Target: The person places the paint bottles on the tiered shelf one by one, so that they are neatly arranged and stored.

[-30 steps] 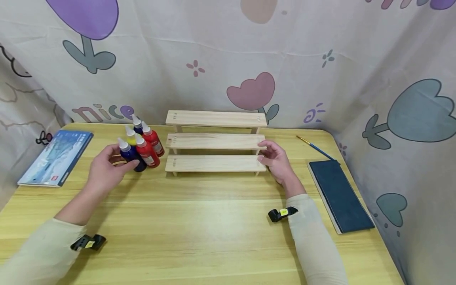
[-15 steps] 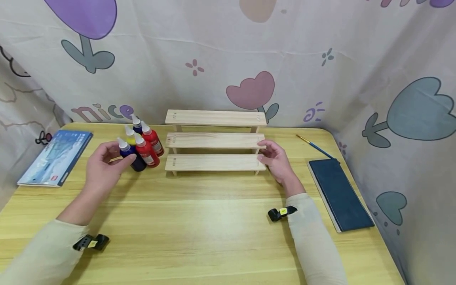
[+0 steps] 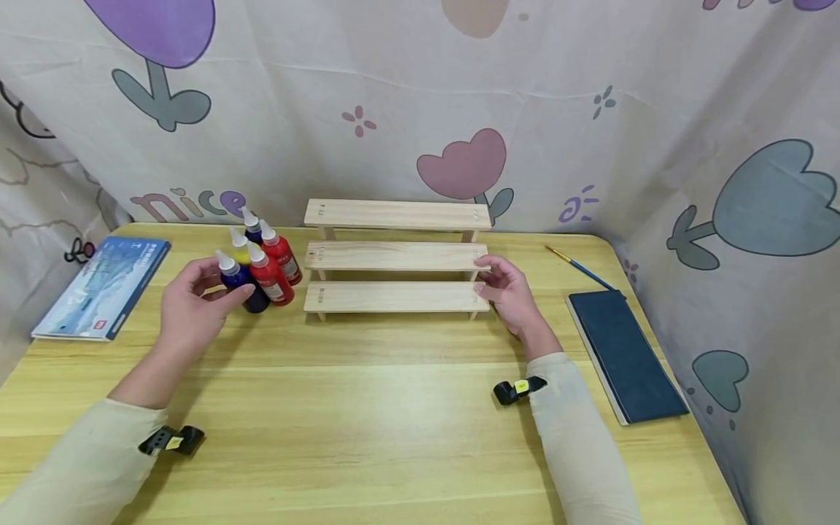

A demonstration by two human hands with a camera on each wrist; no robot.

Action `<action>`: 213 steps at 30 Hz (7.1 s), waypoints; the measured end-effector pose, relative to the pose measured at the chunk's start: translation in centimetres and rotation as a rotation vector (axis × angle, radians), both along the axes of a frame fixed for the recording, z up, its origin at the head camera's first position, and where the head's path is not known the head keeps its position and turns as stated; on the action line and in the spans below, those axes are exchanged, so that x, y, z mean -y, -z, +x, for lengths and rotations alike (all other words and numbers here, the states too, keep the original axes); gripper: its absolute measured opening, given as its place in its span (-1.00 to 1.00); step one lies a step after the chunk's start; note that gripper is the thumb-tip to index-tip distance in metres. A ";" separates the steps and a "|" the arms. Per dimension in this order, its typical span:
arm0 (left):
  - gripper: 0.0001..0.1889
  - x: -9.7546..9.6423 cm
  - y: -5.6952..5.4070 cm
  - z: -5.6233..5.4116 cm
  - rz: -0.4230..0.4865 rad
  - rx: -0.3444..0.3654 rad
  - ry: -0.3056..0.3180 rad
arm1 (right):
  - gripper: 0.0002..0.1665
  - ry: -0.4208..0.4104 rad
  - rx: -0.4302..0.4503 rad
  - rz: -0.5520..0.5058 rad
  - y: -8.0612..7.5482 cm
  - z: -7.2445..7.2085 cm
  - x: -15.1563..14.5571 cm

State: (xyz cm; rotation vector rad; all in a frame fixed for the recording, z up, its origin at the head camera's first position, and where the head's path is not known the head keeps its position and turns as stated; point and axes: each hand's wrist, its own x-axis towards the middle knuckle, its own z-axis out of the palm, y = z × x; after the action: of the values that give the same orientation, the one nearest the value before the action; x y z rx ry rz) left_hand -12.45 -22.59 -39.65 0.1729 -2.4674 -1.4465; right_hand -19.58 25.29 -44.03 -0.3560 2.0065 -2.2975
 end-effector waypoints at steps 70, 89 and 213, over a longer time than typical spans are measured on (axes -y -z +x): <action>-0.47 -7.4 -14.8 -8.9 -0.012 -0.029 0.207 | -0.36 -0.014 -0.010 -0.010 0.1 -0.2 0.0; -0.49 -10.2 -12.8 -13.0 0.070 0.089 0.231 | -0.36 -0.021 0.000 -0.031 0.4 -0.3 0.0; -0.52 -10.6 -12.3 -12.6 0.165 0.111 0.350 | -0.41 -0.018 0.002 -0.029 0.3 0.4 0.2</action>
State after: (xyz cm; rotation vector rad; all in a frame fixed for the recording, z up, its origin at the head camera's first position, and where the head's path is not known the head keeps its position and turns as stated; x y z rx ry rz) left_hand -25.05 -12.03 -27.32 -0.1604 -2.5602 -1.8279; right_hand -19.23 25.05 -44.31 -0.3720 1.9624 -2.3177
